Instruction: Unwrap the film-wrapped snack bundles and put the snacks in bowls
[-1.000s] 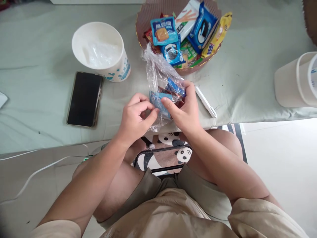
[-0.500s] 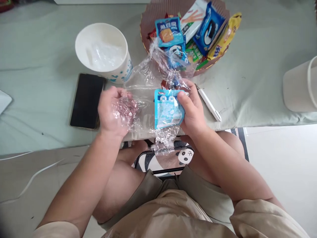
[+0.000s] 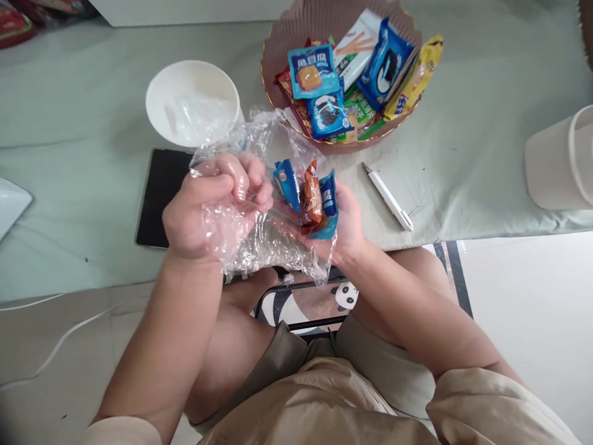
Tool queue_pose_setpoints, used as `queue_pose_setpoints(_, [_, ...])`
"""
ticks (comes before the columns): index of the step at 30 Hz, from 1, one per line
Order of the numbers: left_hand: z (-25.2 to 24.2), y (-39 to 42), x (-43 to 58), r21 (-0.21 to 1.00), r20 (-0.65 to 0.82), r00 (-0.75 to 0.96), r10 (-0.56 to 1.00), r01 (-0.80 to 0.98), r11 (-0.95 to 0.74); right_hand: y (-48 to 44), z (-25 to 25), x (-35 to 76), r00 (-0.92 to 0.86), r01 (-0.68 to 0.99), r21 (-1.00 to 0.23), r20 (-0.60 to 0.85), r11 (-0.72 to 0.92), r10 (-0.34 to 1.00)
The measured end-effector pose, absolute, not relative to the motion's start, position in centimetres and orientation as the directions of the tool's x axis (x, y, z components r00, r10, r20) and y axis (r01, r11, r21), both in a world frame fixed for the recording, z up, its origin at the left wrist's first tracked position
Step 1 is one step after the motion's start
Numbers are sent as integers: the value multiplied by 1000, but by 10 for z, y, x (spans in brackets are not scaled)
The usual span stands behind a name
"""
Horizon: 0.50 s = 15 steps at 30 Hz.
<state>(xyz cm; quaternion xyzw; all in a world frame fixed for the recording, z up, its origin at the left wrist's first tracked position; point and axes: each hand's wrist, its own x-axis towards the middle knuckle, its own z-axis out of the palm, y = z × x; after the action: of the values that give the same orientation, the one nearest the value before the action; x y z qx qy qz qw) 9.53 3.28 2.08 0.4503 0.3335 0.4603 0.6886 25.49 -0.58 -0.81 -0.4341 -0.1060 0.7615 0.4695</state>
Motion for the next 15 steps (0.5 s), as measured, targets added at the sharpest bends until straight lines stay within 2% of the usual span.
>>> queue_pose_setpoints(3, [32,34,95,942,11,399,917,-311,125,-6,-8,252,-254,-685,-482,-544,-546,800])
queue_pose_setpoints(10, [67,36,90,859,255,464,848,-512,22,-6,-21,249,-333,-717,-407,-514,-566,791])
queue_pose_setpoints(12, [69,39,84,821,320,517,794,-570,40,-7,-25,249,-356,-720,-385,-509,-577,784])
queue_pose_setpoints(14, [63,45,74,821,326,486,811,-571,13,-7,-29,250,-382,-727,-377,-472,-574,795])
queue_pose_setpoints(15, [57,49,67,851,335,406,850,-519,-87,-7,-31,251,-398,-729,-379,-444,-571,803])
